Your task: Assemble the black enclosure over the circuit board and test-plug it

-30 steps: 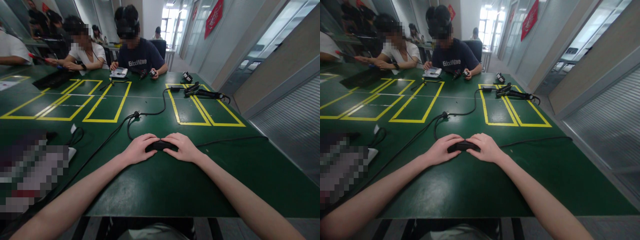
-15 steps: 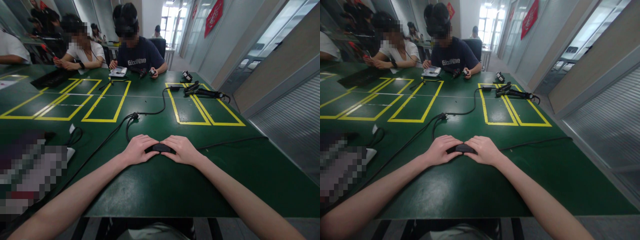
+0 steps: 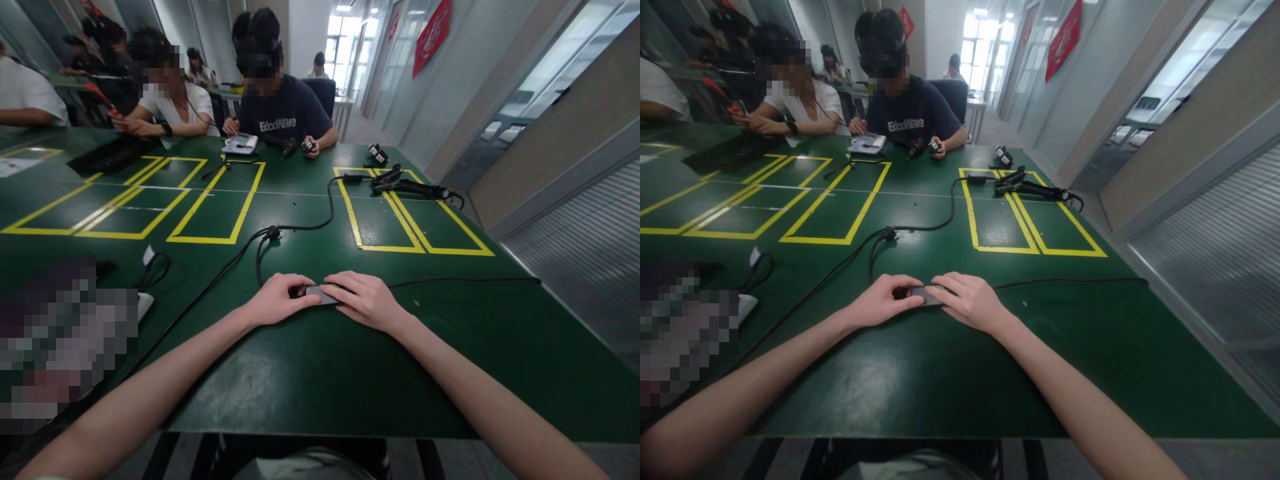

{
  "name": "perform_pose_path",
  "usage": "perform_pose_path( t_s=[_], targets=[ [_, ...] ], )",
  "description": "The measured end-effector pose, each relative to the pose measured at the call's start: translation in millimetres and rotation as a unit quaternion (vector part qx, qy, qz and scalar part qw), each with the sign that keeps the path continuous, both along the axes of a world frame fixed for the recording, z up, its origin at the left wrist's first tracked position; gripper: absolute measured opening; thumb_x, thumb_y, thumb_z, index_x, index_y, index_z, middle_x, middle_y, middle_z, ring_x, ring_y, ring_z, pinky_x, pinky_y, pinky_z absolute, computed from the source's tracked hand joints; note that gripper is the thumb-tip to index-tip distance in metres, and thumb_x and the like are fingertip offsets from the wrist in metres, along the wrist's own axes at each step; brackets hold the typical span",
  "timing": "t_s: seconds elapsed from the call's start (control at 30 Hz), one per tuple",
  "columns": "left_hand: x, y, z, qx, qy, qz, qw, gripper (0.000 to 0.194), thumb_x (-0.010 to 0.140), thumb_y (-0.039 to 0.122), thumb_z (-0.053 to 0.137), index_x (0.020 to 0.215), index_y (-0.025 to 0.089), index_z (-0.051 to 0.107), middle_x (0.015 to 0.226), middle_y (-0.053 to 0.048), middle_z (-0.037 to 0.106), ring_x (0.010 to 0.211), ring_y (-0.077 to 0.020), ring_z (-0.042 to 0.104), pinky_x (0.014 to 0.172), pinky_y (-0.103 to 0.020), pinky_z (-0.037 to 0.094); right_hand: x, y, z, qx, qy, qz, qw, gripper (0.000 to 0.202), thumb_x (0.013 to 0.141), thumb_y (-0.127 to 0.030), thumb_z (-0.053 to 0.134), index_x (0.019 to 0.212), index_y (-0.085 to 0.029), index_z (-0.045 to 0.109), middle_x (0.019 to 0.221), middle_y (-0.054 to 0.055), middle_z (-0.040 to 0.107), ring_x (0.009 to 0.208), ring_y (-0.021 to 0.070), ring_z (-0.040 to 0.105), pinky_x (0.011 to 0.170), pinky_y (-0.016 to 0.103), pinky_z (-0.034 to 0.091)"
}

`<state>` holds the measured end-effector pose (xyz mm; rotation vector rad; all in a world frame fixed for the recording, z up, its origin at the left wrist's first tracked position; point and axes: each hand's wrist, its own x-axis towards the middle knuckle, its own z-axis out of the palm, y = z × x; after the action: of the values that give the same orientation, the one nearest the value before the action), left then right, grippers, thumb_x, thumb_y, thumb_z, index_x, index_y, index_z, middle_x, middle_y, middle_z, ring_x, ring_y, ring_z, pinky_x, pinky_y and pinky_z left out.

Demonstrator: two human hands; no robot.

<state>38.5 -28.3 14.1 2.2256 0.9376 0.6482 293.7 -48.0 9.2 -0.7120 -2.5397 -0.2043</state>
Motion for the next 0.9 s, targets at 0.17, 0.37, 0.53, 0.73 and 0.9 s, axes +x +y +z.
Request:
perform_pose_path(
  t_s=[0.17, 0.37, 0.53, 0.73, 0.9],
  targets=[
    [-1.4, -1.0, -2.1, 0.111, -0.015, 0.012, 0.994, 0.030, 0.090, 0.044, 0.076, 0.104, 0.018, 0.073, 0.086, -0.003, 0.072, 0.076, -0.0176, 0.063, 0.070, -0.030, 0.050, 1.6, 3.0, 2.4, -0.100, 0.004, -0.017, 0.995, 0.041, 0.097, -0.040, 0.061, 0.132, -0.018, 0.062, 0.108, 0.012, 0.075, 0.091, 0.0239, 0.071, 0.075, 0.035, 0.058],
    [-1.8, -0.1, -4.2, 0.206, 0.024, -0.008, 0.978, 0.030, 0.092, 0.042, 0.074, 0.108, 0.017, 0.069, 0.092, -0.006, 0.074, 0.085, -0.0217, 0.066, 0.077, -0.035, 0.051, 5.0, 3.3, 3.7, -0.136, 0.025, -0.025, 0.990, 0.027, 0.103, -0.038, 0.055, 0.115, -0.018, 0.068, 0.093, 0.011, 0.073, 0.083, 0.0234, 0.068, 0.071, 0.034, 0.055],
    [1.1, -0.7, -5.2, 0.197, 0.067, -0.030, 0.978, 0.028, 0.095, 0.039, 0.070, 0.111, 0.017, 0.068, 0.099, -0.008, 0.075, 0.091, -0.0236, 0.068, 0.080, -0.035, 0.053, 3.6, 2.9, 4.3, -0.146, 0.030, -0.030, 0.988, 0.026, 0.102, -0.039, 0.057, 0.116, -0.019, 0.067, 0.095, 0.011, 0.072, 0.085, 0.0239, 0.067, 0.072, 0.034, 0.053],
    [1.1, -3.7, -8.6, 0.203, 0.071, -0.030, 0.976, 0.037, 0.095, 0.040, 0.067, 0.125, 0.018, 0.064, 0.108, -0.009, 0.075, 0.099, -0.0245, 0.070, 0.089, -0.038, 0.057, 0.8, 3.0, 0.1, -0.162, 0.061, -0.018, 0.985, 0.027, 0.100, -0.038, 0.059, 0.116, -0.018, 0.067, 0.095, 0.011, 0.073, 0.084, 0.0235, 0.068, 0.073, 0.035, 0.055],
    [0.5, -5.2, -10.4, 0.254, 0.082, -0.056, 0.962, 0.061, 0.095, 0.034, 0.066, 0.151, 0.024, 0.044, 0.141, -0.013, 0.062, 0.125, -0.0273, 0.064, 0.104, -0.043, 0.055, -0.2, -0.1, -0.4, -0.223, 0.118, -0.044, 0.967, 0.026, 0.100, -0.037, 0.058, 0.118, -0.020, 0.066, 0.095, 0.008, 0.073, 0.078, 0.0206, 0.067, 0.071, 0.033, 0.053]
  ],
)
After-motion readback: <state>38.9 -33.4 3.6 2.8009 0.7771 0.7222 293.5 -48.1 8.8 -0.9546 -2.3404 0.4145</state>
